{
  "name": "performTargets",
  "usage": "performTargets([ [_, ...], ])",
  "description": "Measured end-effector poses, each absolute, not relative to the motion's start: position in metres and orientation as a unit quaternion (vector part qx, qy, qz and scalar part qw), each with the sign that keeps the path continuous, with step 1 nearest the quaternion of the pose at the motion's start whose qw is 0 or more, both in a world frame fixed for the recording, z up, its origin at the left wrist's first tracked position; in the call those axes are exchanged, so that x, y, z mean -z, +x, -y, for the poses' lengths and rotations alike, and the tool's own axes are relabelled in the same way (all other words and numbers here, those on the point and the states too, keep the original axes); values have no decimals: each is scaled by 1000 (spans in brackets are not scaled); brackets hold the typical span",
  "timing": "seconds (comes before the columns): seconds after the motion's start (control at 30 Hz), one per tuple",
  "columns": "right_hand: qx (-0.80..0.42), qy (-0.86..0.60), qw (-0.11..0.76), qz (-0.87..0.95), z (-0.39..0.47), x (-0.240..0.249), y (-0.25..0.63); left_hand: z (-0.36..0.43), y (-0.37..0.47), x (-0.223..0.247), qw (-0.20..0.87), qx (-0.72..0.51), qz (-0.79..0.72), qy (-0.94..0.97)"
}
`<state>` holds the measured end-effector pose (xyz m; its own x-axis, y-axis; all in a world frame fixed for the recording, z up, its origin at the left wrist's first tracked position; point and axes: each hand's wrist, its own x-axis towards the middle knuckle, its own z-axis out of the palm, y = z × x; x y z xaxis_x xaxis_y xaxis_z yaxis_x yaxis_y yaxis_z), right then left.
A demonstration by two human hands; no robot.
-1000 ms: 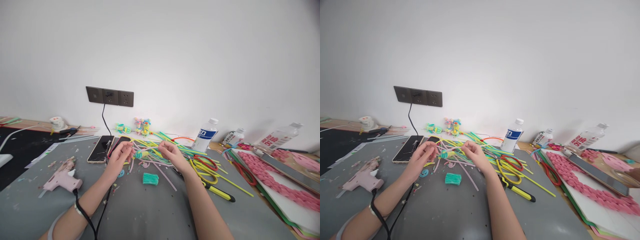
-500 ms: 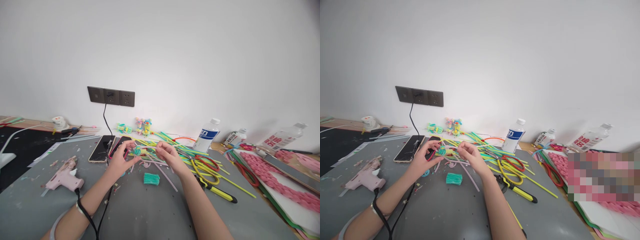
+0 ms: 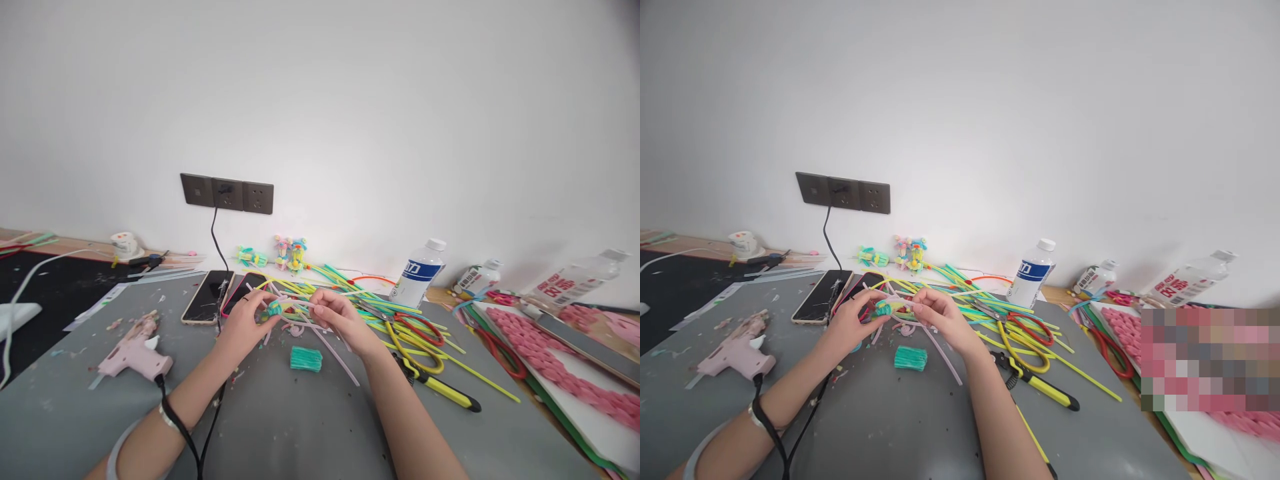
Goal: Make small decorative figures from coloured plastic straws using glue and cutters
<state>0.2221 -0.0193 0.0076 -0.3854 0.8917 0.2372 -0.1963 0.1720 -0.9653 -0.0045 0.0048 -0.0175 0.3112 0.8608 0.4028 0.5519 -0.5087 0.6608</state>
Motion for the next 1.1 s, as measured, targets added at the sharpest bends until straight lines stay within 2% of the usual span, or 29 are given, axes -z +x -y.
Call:
performTargets([
  [0.1,-577,-292,470,601,19,-10,221,-4,-5,17,198,-377,-459,780],
  [0.2,-565,-307,503,577,16,-9,223,-5,-5,18,203,-389,-480,760],
  [0.37,-540,-346,570,513,9,-7,231,-6,-5,15,278,-429,-508,694],
  [0.6,-489,-358,685,405,-3,-4,244,-6,-4,13,332,-461,-465,679],
  [0.73,-484,-354,709,372,-5,-3,249,-8,-5,19,361,-447,-453,682],
  [0.9,-496,-339,710,367,-3,-7,248,-9,-6,20,313,-439,-481,691],
  [1.1,-510,-332,700,374,-3,-7,244,-13,-9,28,181,-365,-544,734],
])
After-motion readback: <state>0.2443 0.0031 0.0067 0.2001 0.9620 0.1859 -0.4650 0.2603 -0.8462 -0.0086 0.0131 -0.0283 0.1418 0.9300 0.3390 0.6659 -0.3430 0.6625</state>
